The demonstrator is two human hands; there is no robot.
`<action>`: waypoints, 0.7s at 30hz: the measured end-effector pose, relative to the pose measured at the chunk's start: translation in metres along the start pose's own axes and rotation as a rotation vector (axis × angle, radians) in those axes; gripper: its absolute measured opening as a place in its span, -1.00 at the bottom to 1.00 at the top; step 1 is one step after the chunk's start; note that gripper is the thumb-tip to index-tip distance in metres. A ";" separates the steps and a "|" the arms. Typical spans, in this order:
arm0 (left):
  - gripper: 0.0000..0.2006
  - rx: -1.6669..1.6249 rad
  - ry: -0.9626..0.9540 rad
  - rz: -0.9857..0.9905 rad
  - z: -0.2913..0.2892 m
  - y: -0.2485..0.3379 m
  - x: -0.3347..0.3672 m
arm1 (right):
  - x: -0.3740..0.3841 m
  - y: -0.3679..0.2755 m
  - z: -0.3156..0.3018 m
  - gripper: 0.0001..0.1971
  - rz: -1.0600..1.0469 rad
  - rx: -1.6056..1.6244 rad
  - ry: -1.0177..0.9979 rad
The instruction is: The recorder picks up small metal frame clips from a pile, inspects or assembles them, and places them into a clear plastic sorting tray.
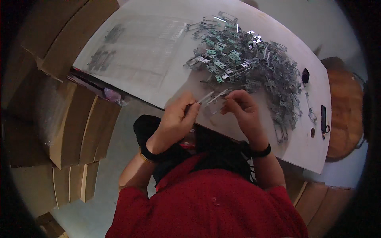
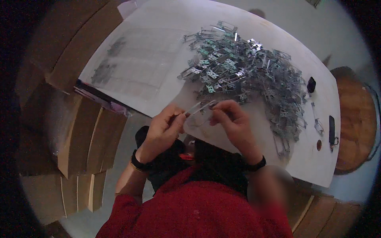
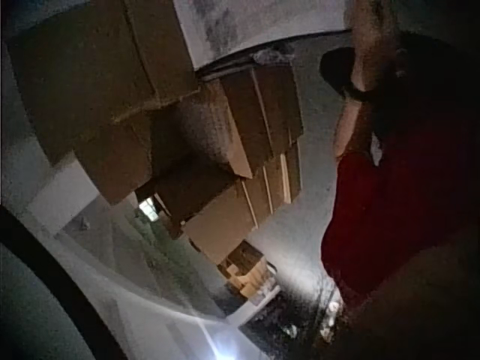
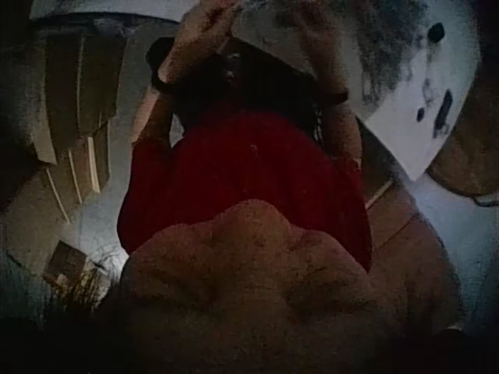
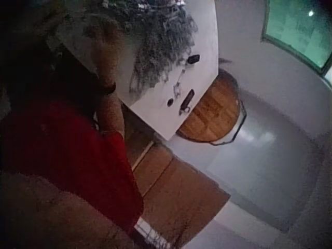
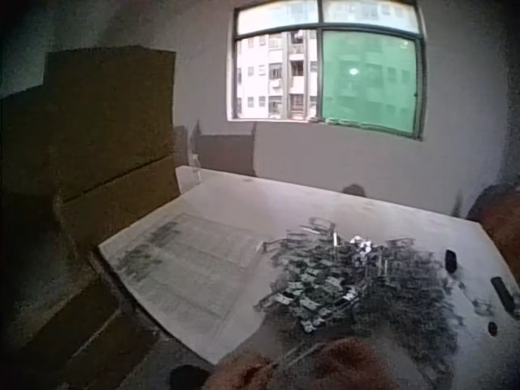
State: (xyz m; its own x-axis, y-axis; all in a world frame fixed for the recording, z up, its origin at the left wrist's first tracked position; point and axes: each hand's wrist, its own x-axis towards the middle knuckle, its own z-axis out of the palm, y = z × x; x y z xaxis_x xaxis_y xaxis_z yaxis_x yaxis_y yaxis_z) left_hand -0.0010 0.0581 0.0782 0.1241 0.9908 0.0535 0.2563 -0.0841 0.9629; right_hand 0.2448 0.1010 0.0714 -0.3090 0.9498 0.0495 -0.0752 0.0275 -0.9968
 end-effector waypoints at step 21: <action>-0.80 -0.721 0.189 -0.158 -0.027 -0.031 -0.025 | 0.008 0.000 -0.019 -0.89 -0.023 -0.595 0.290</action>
State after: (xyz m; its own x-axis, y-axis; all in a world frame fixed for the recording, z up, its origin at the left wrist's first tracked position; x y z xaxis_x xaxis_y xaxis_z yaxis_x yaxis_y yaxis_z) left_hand -0.0379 0.0387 0.0541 -0.0449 0.9921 -0.1173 -0.4401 0.0858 0.8938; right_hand 0.2609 0.1142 0.0708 -0.0392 0.9900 0.1353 0.4837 0.1373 -0.8644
